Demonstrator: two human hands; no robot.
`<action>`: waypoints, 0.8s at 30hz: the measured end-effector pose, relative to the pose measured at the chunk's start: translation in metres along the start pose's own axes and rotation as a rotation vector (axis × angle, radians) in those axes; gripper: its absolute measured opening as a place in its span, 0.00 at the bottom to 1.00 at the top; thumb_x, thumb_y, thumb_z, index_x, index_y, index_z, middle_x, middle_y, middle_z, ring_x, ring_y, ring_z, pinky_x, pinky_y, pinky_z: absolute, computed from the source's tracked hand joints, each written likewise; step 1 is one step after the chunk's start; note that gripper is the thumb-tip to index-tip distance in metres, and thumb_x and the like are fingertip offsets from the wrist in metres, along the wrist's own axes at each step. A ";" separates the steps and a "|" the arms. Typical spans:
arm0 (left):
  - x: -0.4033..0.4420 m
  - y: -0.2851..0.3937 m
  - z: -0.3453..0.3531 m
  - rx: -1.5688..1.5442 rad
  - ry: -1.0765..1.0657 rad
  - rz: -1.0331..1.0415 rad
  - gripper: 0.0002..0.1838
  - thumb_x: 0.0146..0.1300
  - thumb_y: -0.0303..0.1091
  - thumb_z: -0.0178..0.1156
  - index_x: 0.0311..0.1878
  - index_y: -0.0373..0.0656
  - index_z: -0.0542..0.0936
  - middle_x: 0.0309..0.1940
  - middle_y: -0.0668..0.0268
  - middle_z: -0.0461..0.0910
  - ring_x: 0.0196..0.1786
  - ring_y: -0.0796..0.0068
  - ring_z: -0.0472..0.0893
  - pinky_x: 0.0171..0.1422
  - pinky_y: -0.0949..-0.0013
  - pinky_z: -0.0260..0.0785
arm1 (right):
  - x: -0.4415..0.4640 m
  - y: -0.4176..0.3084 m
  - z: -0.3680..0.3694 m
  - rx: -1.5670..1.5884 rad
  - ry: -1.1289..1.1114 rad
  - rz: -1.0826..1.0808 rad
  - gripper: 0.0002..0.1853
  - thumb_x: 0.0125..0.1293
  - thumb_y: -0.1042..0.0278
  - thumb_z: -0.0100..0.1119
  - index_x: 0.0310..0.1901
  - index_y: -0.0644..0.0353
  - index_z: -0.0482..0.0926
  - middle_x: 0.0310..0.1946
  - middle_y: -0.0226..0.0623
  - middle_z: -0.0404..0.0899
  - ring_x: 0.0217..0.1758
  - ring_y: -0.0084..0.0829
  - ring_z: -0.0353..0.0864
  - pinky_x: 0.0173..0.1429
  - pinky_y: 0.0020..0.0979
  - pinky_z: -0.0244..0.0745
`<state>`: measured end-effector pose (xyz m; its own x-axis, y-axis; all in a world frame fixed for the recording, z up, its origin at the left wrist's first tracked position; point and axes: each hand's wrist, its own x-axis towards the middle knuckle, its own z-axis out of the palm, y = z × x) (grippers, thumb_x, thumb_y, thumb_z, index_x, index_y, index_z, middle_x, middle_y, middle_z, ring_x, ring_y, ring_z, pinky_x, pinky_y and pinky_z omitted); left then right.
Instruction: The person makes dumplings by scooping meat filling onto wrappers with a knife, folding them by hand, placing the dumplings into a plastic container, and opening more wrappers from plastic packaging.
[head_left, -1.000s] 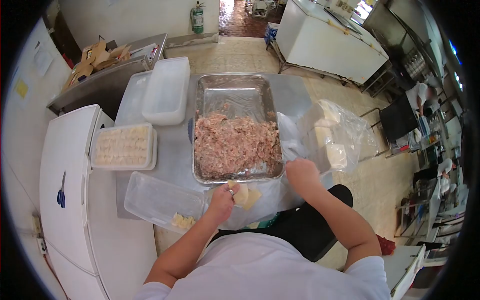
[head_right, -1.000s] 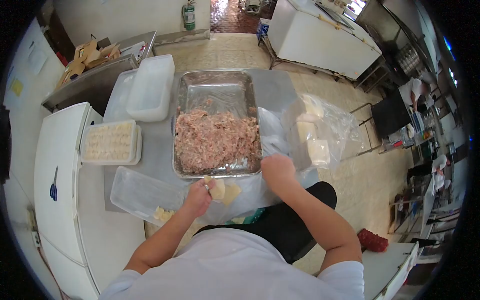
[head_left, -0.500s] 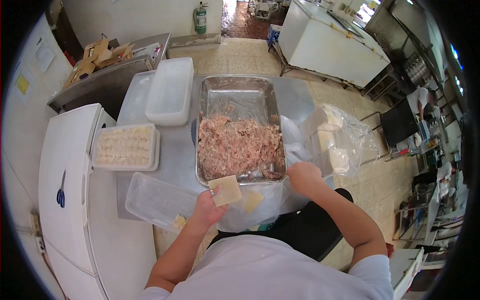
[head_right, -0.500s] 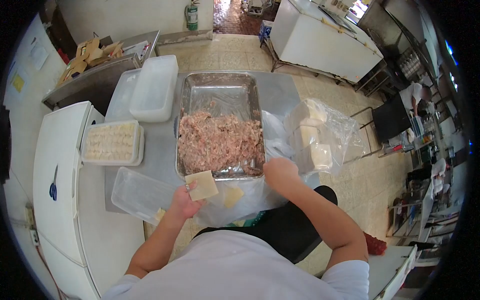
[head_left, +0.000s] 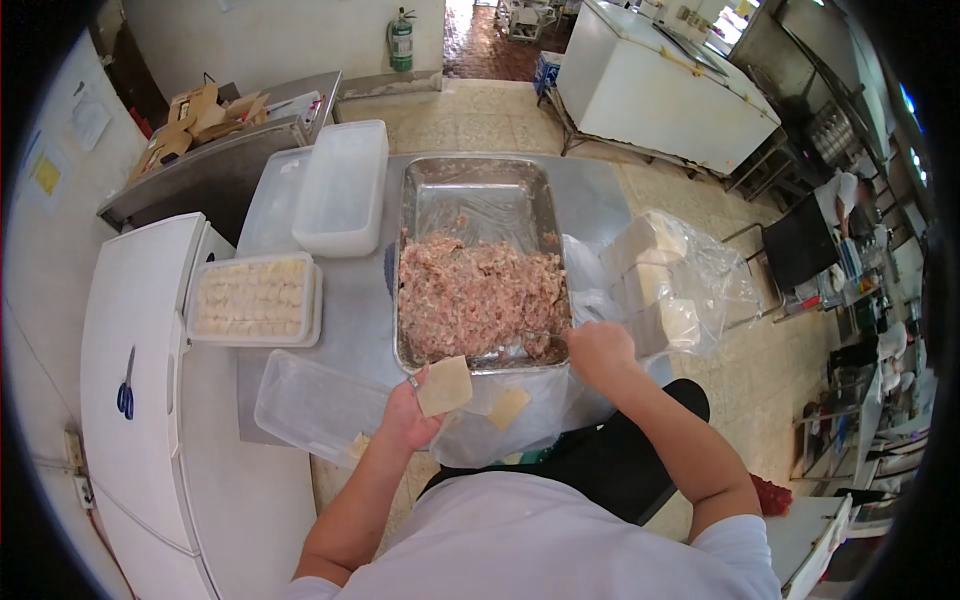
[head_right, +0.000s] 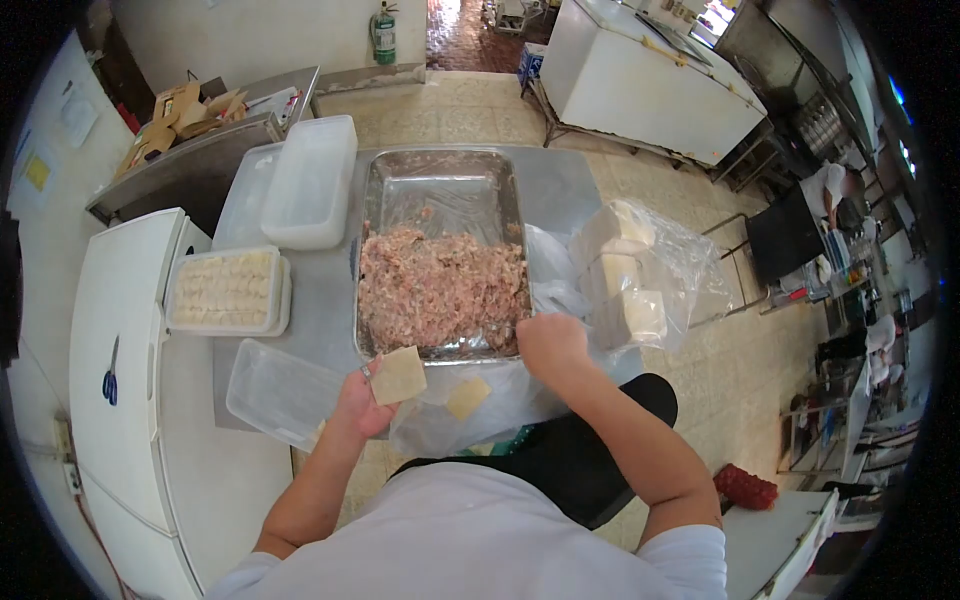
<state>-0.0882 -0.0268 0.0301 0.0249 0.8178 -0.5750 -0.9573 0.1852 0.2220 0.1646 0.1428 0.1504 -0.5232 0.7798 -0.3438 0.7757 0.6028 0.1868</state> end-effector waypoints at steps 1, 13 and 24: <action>-0.001 -0.001 0.002 -0.006 0.035 0.002 0.22 0.78 0.39 0.50 0.65 0.31 0.73 0.62 0.49 0.79 0.66 0.50 0.79 0.76 0.48 0.68 | 0.005 -0.002 0.004 0.004 -0.006 -0.012 0.09 0.65 0.68 0.58 0.35 0.54 0.89 0.38 0.41 0.89 0.44 0.43 0.90 0.45 0.41 0.85; -0.004 -0.002 -0.001 -0.007 -0.056 -0.010 0.22 0.78 0.40 0.50 0.64 0.33 0.74 0.61 0.52 0.81 0.64 0.52 0.80 0.75 0.50 0.69 | 0.011 -0.007 0.029 0.069 -0.010 -0.068 0.11 0.69 0.67 0.54 0.46 0.51 0.87 0.38 0.41 0.87 0.43 0.43 0.90 0.44 0.44 0.85; -0.004 -0.001 -0.008 0.008 -0.045 0.007 0.22 0.78 0.41 0.51 0.64 0.34 0.74 0.61 0.52 0.81 0.64 0.53 0.81 0.74 0.50 0.70 | 0.009 -0.002 0.022 0.100 -0.036 -0.079 0.10 0.67 0.68 0.57 0.41 0.55 0.89 0.42 0.44 0.88 0.47 0.44 0.90 0.47 0.44 0.86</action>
<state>-0.0899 -0.0346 0.0256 0.0315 0.8425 -0.5378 -0.9552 0.1839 0.2321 0.1665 0.1447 0.1266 -0.5724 0.7229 -0.3870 0.7650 0.6407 0.0653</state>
